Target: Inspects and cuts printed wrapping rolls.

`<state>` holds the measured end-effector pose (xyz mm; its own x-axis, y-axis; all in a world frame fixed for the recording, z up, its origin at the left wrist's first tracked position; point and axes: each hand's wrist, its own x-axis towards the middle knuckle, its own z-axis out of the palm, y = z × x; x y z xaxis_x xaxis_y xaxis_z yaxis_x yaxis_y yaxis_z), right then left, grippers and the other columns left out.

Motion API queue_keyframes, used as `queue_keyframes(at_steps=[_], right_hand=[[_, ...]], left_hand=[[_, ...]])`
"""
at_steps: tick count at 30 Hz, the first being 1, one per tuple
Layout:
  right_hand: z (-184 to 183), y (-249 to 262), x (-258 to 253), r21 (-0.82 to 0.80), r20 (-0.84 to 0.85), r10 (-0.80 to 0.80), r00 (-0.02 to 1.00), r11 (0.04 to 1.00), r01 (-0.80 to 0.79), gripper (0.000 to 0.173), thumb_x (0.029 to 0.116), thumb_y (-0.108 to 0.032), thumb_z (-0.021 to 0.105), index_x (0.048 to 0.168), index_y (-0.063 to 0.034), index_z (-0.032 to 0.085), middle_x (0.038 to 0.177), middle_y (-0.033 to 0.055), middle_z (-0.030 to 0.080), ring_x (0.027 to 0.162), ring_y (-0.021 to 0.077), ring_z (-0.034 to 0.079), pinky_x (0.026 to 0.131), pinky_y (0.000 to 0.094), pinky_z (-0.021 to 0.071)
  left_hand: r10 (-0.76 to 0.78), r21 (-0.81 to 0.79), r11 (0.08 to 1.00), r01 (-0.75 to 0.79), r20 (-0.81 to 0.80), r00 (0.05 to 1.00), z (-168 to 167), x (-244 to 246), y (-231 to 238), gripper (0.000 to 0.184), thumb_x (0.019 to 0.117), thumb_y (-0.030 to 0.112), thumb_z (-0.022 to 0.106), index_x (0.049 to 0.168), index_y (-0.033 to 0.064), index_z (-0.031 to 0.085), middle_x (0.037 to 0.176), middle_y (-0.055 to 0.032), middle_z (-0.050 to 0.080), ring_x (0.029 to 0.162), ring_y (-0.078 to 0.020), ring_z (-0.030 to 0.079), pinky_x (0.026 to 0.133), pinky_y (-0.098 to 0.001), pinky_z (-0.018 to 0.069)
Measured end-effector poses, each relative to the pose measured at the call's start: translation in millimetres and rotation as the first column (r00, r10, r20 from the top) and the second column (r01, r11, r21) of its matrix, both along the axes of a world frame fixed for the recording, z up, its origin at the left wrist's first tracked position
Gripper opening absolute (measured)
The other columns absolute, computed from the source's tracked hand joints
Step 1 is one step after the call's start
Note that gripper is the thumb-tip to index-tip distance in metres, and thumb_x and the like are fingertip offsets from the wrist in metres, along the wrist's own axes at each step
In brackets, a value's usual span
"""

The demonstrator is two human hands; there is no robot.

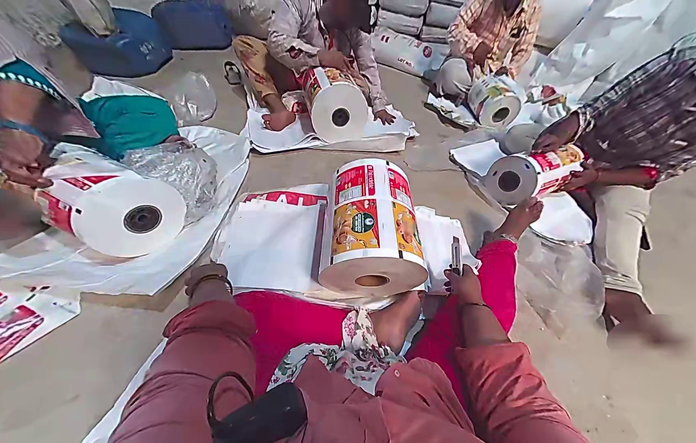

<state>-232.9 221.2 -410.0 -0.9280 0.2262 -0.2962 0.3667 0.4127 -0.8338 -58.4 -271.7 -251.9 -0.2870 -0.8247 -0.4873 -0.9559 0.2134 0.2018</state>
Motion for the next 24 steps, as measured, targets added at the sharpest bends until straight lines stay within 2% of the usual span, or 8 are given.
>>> queue_keyframes(at_steps=[2, 3, 5, 8, 10, 12, 17, 24], right_hand=[[2.2, 0.8, 2.9, 0.016, -0.009, -0.023, 1.0, 1.0, 0.023, 0.039, 0.0996, -0.02, 0.064, 0.134, -0.004, 0.055, 0.097, 0.0114, 0.066, 0.064, 0.0166, 0.061, 0.059, 0.0364, 0.0537], [6.3, 0.7, 3.3, 0.004, -0.018, -0.034, 0.999, 0.999, 0.034, 0.038, 0.1033, -0.025, 0.06, 0.135, -0.0043, 0.053, 0.096, 0.0093, 0.068, 0.062, 0.0145, 0.058, 0.057, 0.0344, 0.0504], [22.5, -5.2, 1.0, -0.025, -0.042, -0.018, 0.999, 1.0, 0.017, 0.045, 0.1106, -0.037, 0.044, 0.144, -0.0069, 0.047, 0.1, 0.007, 0.069, 0.064, 0.0116, 0.054, 0.057, 0.0315, 0.0438], [70.0, -28.5, -11.0, -0.021, -0.157, 0.024, 0.987, 0.999, -0.028, 0.049, 0.1115, -0.032, 0.034, 0.153, -0.0076, 0.046, 0.109, 0.0125, 0.065, 0.079, 0.0169, 0.056, 0.067, 0.036, 0.0462], [103.9, -55.8, -26.1, -0.002, -0.238, 0.073, 0.969, 0.997, -0.075, 0.045, 0.1087, -0.024, 0.043, 0.149, -0.005, 0.048, 0.108, 0.0151, 0.064, 0.081, 0.0181, 0.059, 0.069, 0.0367, 0.0505], [136.2, -85.3, -41.6, 0.061, -0.271, 0.16, 0.949, 0.987, -0.149, 0.043, 0.1057, -0.02, 0.055, 0.146, -0.0048, 0.049, 0.11, 0.0177, 0.066, 0.082, 0.0218, 0.065, 0.072, 0.0406, 0.0567], [178.0, -146.7, -78.1, 0.302, -0.232, 0.338, 0.912, 0.916, -0.263, 0.057, 0.1027, -0.017, 0.06, 0.156, -0.0158, 0.039, 0.116, 0.0206, 0.067, 0.068, 0.0274, 0.07, 0.063, 0.0469, 0.062], [187.8, -198.4, -131.1, 0.597, -0.101, 0.493, 0.864, 0.725, -0.343, 0.052, 0.1018, -0.016, 0.057, 0.153, -0.0198, 0.048, 0.11, 0.0208, 0.07, 0.076, 0.0319, 0.071, 0.071, 0.0528, 0.0599]], left_hand=[[-0.123, -0.389, 0.918, -0.082, -0.474, 0.872, -96.6, -34.0, -35.6, 0.056, 0.0964, 0.033, 0.064, 0.127, -0.014, 0.061, 0.131, -0.0363, 0.06, 0.127, -0.0471, 0.057, 0.108, -0.0582, 0.044], [-0.14, -0.325, 0.943, -0.068, -0.575, 0.806, -105.7, -52.4, -43.7, 0.064, 0.0943, 0.036, 0.069, 0.133, -0.0139, 0.056, 0.136, -0.0391, 0.055, 0.131, -0.0518, 0.052, 0.111, -0.0638, 0.0402], [-0.125, -0.127, 0.991, 0.045, -0.739, 0.662, -81.7, -79.8, -19.4, 0.071, 0.0969, 0.036, 0.07, 0.147, -0.0072, 0.044, 0.149, -0.0338, 0.046, 0.141, -0.0473, 0.044, 0.117, -0.0602, 0.0354], [-0.132, -0.007, 0.941, 0.339, -0.929, 0.346, -54.6, -93.5, 72.4, 0.069, 0.1015, 0.037, 0.063, 0.153, -0.0001, 0.037, 0.157, -0.0272, 0.039, 0.145, -0.0397, 0.041, 0.117, -0.056, 0.036], [-0.367, -0.216, 0.805, 0.553, -0.913, 0.178, -66.7, -93.4, 110.2, 0.069, 0.0995, 0.036, 0.062, 0.155, 0.0031, 0.038, 0.163, -0.0197, 0.034, 0.152, -0.0329, 0.032, 0.123, -0.0528, 0.0308], [-0.642, -0.528, 0.621, 0.579, -0.766, -0.01, -96.1, -96.5, 122.7, 0.067, 0.0969, 0.047, 0.062, 0.149, 0.0058, 0.05, 0.161, -0.0155, 0.041, 0.153, -0.0341, 0.031, 0.124, -0.057, 0.0262], [-0.783, -0.785, 0.387, 0.484, -0.557, -0.276, -120.5, -97.6, 117.4, 0.085, 0.0933, 0.079, 0.039, 0.139, 0.0119, 0.061, 0.15, -0.0106, 0.056, 0.149, -0.0311, 0.041, 0.122, -0.0615, 0.0276], [-0.781, -0.795, 0.457, 0.399, -0.574, -0.248, -127.5, -99.7, 115.5, 0.073, 0.0968, 0.074, 0.038, 0.134, 0.0164, 0.064, 0.146, -0.0086, 0.059, 0.143, -0.032, 0.048, 0.119, -0.062, 0.0311]])
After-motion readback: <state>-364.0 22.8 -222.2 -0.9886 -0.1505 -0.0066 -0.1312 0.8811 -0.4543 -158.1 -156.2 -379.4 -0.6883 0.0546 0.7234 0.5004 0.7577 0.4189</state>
